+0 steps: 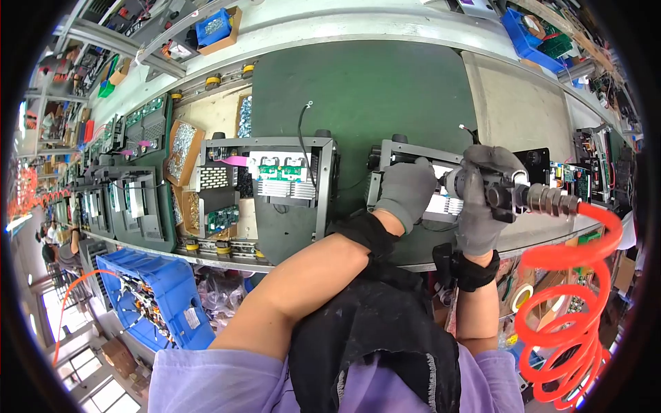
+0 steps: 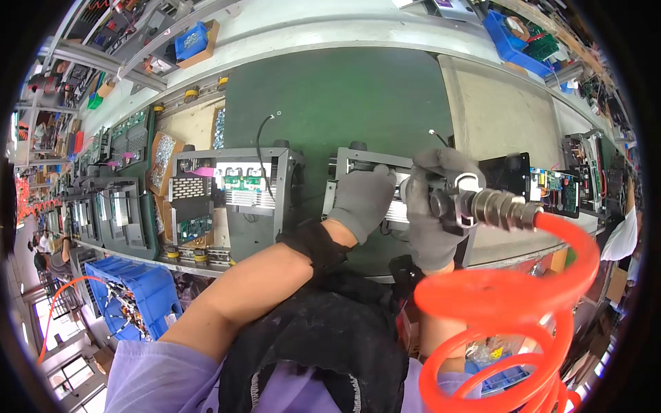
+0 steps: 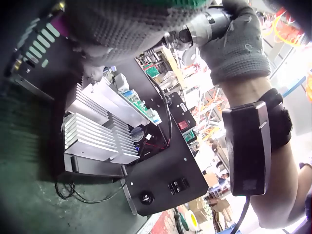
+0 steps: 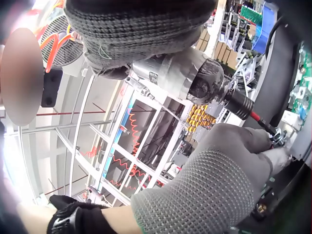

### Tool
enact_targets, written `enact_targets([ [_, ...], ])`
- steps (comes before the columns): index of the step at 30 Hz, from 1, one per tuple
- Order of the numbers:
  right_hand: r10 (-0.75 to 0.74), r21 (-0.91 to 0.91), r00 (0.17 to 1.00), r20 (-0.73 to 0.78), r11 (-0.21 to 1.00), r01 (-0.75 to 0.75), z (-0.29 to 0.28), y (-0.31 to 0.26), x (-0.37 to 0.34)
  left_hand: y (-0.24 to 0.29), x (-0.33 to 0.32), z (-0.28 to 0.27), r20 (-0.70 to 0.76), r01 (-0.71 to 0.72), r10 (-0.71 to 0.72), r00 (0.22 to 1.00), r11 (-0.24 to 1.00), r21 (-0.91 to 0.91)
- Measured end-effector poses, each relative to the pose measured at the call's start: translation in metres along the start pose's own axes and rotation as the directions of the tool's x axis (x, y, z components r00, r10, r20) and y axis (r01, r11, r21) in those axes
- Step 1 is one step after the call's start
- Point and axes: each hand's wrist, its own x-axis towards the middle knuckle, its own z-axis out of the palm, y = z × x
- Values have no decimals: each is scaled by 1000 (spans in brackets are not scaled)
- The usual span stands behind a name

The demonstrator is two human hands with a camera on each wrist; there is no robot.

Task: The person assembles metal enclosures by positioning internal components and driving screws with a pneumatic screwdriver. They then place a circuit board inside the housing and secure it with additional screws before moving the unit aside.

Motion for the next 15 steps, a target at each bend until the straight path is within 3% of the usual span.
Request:
enact_targets([
  [2, 87, 27, 996, 19, 996, -88, -1, 2, -2, -1, 0, 0, -150, -114, 113, 982, 993, 0],
  [3, 147, 34, 989, 17, 988, -148, -1, -2, -1, 2, 1, -1, -64, -58, 61, 996, 997, 43],
  [12, 15, 77, 998, -67, 997, -10, -1, 3, 0, 3, 5, 2, -49, -8, 8, 999, 1000, 11],
  [15, 39, 153, 996, -76, 988, -27, -6, 3, 0, -4, 4, -11, -50, -129, 129, 990, 992, 0],
])
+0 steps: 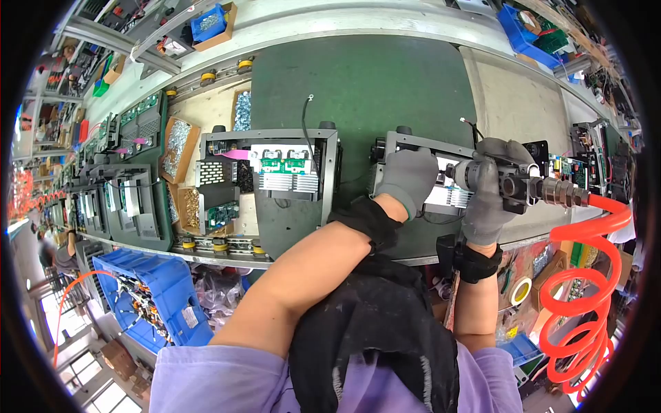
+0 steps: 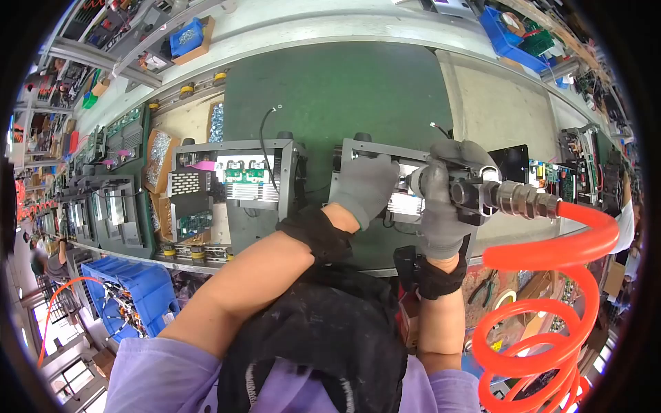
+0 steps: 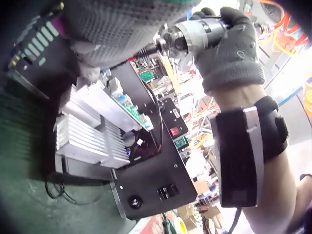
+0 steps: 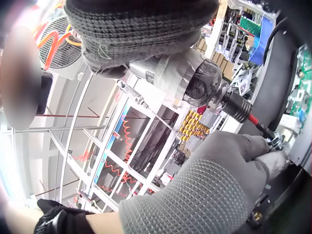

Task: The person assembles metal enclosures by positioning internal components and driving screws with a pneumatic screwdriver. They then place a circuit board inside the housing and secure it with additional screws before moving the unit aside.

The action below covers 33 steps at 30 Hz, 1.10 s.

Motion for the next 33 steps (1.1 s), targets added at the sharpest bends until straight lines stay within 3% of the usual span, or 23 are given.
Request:
enact_targets([
  [4, 28, 14, 998, -52, 1000, -27, -2, 0, 2, 2, 6, -9, 64, 12, -11, 998, 1000, -21],
  [6, 3, -17, 1000, -25, 1000, -3, -7, 3, 1, 7, 11, -14, 253, 121, -116, 961, 993, -5],
  [10, 7, -56, 1000, -3, 998, -7, -4, 2, 0, 3, 8, -20, 265, 68, -60, 962, 997, -23],
  [12, 37, -30, 999, -1, 999, -37, -8, -1, 2, 1, 7, -20, 241, 46, -29, 970, 997, -67],
  [14, 55, -129, 974, 218, 991, -27, -17, -4, 9, -1, 4, -18, 198, 28, -13, 980, 997, -77],
  [15, 53, -129, 973, 223, 991, -24, -14, -5, 7, -1, 4, -16, 150, 9, 4, 989, 996, -86],
  [17, 59, 44, 998, 34, 997, -60, -4, -2, -1, 1, 6, -9, 164, 40, -31, 986, 998, -51],
  [18, 6, -15, 999, 46, 1000, -5, -6, 2, 0, 2, 7, -9, 183, 67, -63, 981, 998, -15],
  [21, 65, -80, 998, -1, 995, -64, 2, -2, 4, 4, 5, -9, 157, 84, -78, 985, 996, -33],
  [23, 42, -73, 996, 77, 997, -36, 0, -4, 4, 4, 4, -3, 123, 86, -80, 989, 996, -39],
  [25, 96, -58, 994, 47, 994, -93, 1, -6, 1, 7, 6, -1, 81, 90, -85, 993, 995, -51],
  [26, 31, -36, 997, 64, 999, -29, -4, 2, -1, 7, 7, -1, 94, 104, -99, 991, 993, -48],
  [29, 14, -34, 998, 55, 999, -12, -4, 3, -2, 7, 6, 3, 97, 111, -104, 990, 991, -69],
  [30, 23, 46, 1000, 7, 999, -23, 4, -1, 0, 7, 6, 2, 78, 106, -98, 992, 990, -96],
  [33, 3, -59, 999, 50, 998, 0, 5, 0, 7, 7, 3, -1, 49, 61, -57, 997, 993, -96],
])
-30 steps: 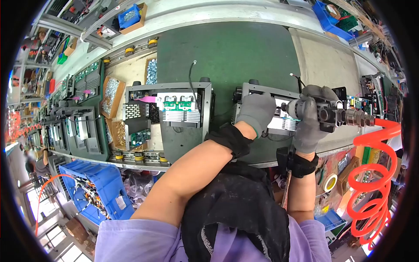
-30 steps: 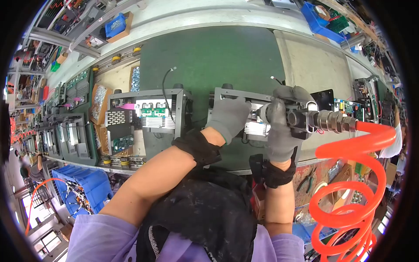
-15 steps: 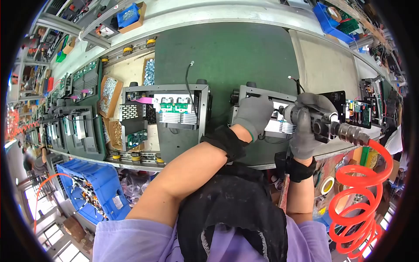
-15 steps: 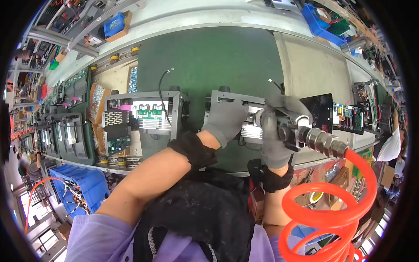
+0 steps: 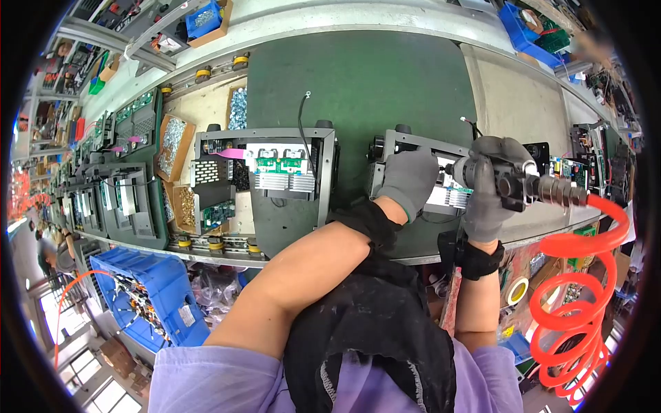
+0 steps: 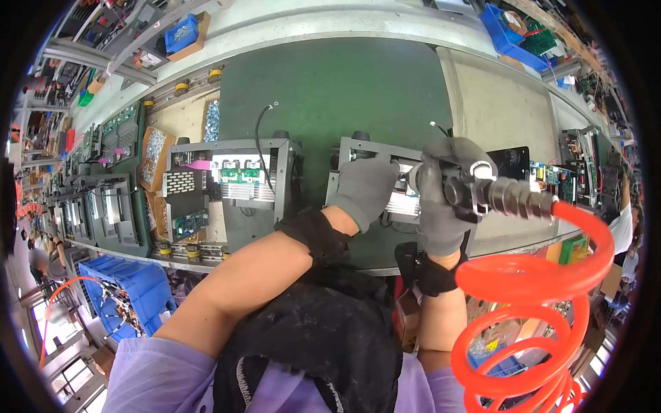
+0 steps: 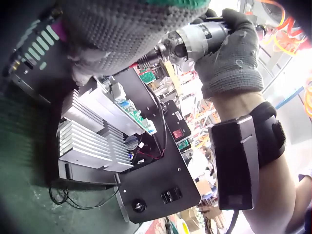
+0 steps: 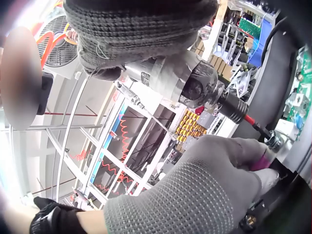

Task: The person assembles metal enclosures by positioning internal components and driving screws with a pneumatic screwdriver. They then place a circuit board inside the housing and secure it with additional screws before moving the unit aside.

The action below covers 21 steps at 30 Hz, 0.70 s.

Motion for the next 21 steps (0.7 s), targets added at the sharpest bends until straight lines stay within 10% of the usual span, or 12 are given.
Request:
enact_targets([
  [8, 193, -66, 977, 92, 980, -187, -1, 1, 5, -1, 1, 1, 35, 16, -19, 999, 998, 62],
  [9, -46, -459, 996, 82, 885, 78, -11, 30, -2, -1, 0, -2, 34, 5, -7, 999, 998, 69],
  [10, -49, -458, 996, 80, 885, 81, -11, 30, -2, -1, -4, -16, 31, 3, -5, 999, 997, 72],
  [16, 74, -226, 995, 70, 972, -57, -7, 12, 1, -37, -41, -84, -285, 13, -48, 957, 992, -124],
  [21, 368, 188, 928, 56, 909, -372, -35, 56, -7, -45, -59, -50, -38, 255, -275, 961, 928, -272],
])
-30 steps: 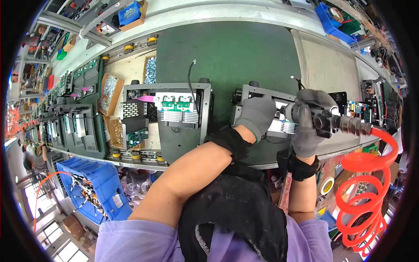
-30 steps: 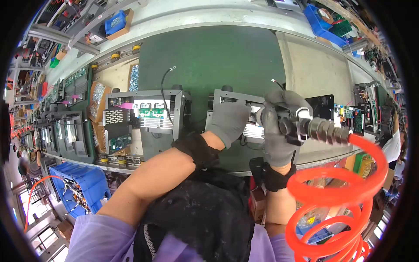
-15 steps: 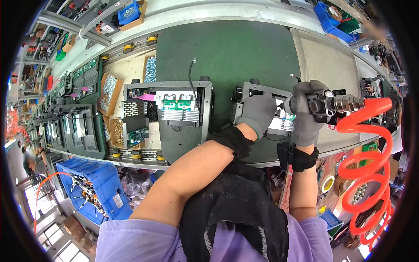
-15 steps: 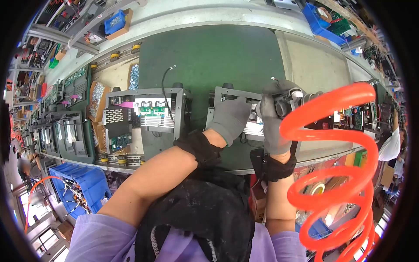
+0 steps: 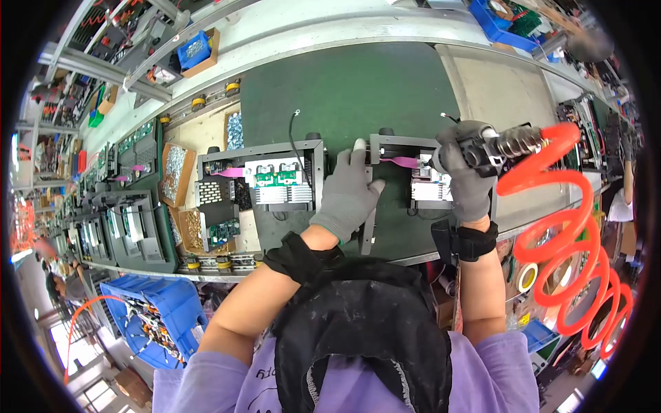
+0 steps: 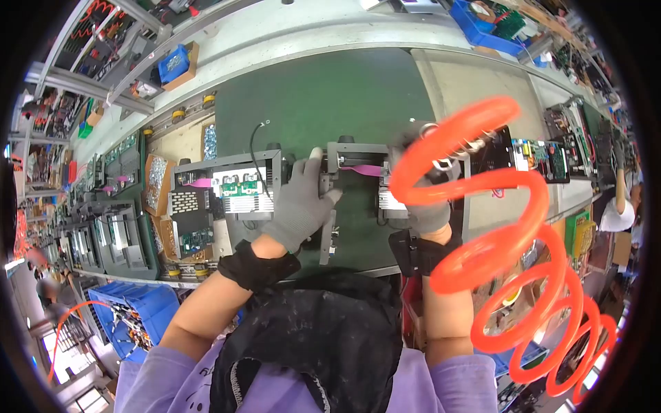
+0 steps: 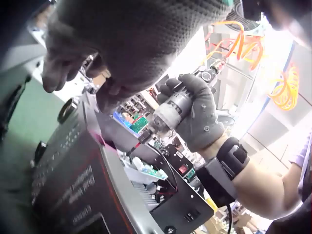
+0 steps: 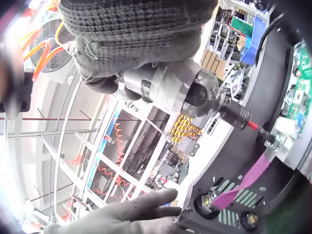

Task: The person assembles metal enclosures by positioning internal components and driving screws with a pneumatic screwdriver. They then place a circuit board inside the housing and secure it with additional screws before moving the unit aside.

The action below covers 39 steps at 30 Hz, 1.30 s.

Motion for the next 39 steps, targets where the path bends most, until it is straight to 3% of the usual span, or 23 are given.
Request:
enact_targets([
  [1, -77, -71, 996, 33, 994, 79, 6, -11, -2, 2, 0, 4, 109, 131, -122, 986, 989, -72],
  [3, -211, -212, 972, 106, 950, 230, 24, -42, -8, 4, 2, 8, 166, 167, -159, 973, 985, -38],
  [4, -238, -162, 971, 26, 958, 239, 34, -65, -16, 1, 4, 12, 127, 155, -148, 981, 987, -44],
  [5, -90, 68, 996, -27, 993, 92, 21, -80, -28, 0, 7, 14, 86, 142, -137, 987, 988, -54],
  [7, -193, 17, 967, -165, 980, 199, -4, -116, -55, -3, 14, 16, 43, 159, -157, 987, 986, -51],
  [9, -286, -246, 884, -369, 947, 204, -56, -128, -77, -1, 22, 19, 51, 189, -185, 981, 978, -83],
  [11, -286, -405, 787, -548, 913, 49, -120, -120, -95, -3, 29, 26, 7, 152, -152, 988, 982, -116],
  [13, -95, -362, 726, -681, 905, -222, -199, -102, -123, -10, 34, 33, -38, 86, -91, 995, 987, -134],
  [15, -77, -354, 632, -771, 877, -326, -264, -54, -149, -7, 33, 30, -59, 54, -61, 996, 991, -122],
  [17, 15, -473, 686, -728, 713, -518, -368, 9, -191, -7, 35, 27, -85, 33, -43, 995, 994, -108],
  [19, 78, -573, 651, -755, 404, -713, -362, 15, -197, -7, 44, 25, 7, 74, -74, 997, 993, -91],
  [21, 36, -669, 673, -738, 83, -738, -370, 32, -213, -7, 53, 19, 65, 128, -123, 990, 988, -80],
  [23, 40, -664, 668, -743, -159, -730, -353, 27, -217, -11, 55, 15, 137, 56, -43, 990, 994, -90],
  [25, 40, -589, 598, -801, -233, -773, -345, 24, -215, -13, 57, 15, 162, 67, -48, 986, 991, -114],
  [27, -211, -582, 664, -718, -342, -738, -302, 1, -197, -16, 60, 20, 200, 54, -25, 979, 988, -141],
  [28, -222, -587, 665, -712, -331, -739, -282, -10, -183, -18, 60, 24, 199, 50, -15, 980, 984, -171],
  [30, -321, -788, 744, -586, 13, -616, -239, -28, -145, -18, 56, 25, 191, 63, -17, 982, 969, -240],
  [31, -260, -801, 803, -536, 457, -387, -212, -34, -119, -20, 58, 27, 195, 84, -30, 980, 958, -276],
  [33, -148, -636, 932, -331, 764, -105, -116, -74, -57, -27, 59, 32, 218, 89, -20, 976, 946, -313],
  [35, -168, -471, 984, -55, 874, 123, -18, -110, 5, -28, 59, 36, 204, 79, -17, 979, 950, -302],
  [36, -132, -499, 987, 94, 851, 162, 26, -136, 34, -24, 59, 31, 219, 88, -27, 975, 957, -275],
  [38, -260, -490, 915, 309, 781, 387, 95, -147, 96, -20, 58, 28, 240, 108, -49, 970, 965, -237],
  [39, -334, -341, 869, 365, 821, 458, 127, -138, 136, -20, 58, 28, 246, 115, -58, 967, 968, -225],
])
